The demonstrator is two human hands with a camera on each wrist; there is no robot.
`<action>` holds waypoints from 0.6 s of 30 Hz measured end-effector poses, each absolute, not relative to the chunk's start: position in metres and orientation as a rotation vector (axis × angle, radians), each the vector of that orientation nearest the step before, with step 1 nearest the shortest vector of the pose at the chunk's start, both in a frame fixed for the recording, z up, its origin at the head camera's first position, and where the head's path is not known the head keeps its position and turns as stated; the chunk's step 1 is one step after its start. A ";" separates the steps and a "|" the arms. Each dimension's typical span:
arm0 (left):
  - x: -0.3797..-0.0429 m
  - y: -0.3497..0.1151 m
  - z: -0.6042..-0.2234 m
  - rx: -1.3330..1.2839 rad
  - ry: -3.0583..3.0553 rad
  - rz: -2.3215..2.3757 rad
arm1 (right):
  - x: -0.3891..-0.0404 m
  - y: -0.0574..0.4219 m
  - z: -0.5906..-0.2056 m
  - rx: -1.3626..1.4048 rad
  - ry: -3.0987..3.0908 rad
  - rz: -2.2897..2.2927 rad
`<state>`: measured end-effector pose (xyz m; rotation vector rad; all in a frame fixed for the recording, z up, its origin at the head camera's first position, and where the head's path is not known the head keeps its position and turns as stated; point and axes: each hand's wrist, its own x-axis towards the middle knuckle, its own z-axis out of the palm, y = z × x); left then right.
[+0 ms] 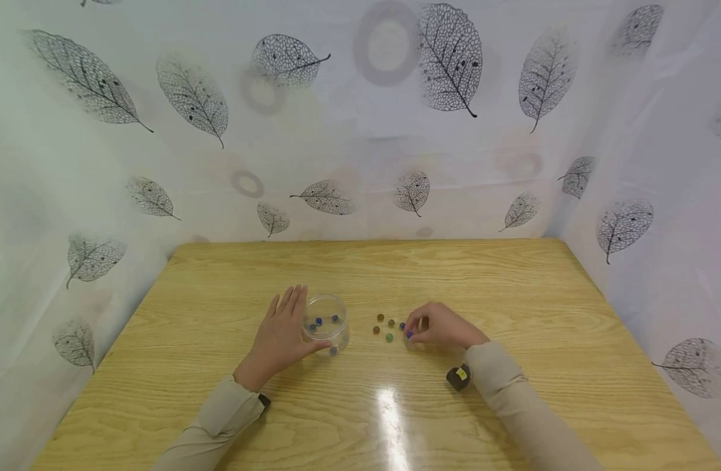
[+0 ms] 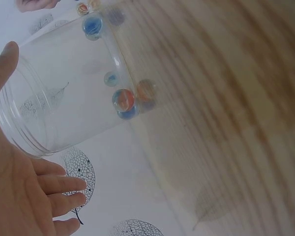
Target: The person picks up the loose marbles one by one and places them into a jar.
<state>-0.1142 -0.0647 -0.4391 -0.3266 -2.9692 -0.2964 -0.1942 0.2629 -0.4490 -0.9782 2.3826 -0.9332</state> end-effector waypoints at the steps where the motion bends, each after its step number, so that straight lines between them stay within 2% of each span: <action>1: -0.114 -0.065 -0.439 -0.327 -2.967 -0.299 | -0.195 0.263 -0.447 -0.984 2.380 -0.940; 18: -0.114 -0.065 -0.439 -0.336 -2.970 -0.286 | -0.201 0.249 -0.418 -1.056 2.413 -0.983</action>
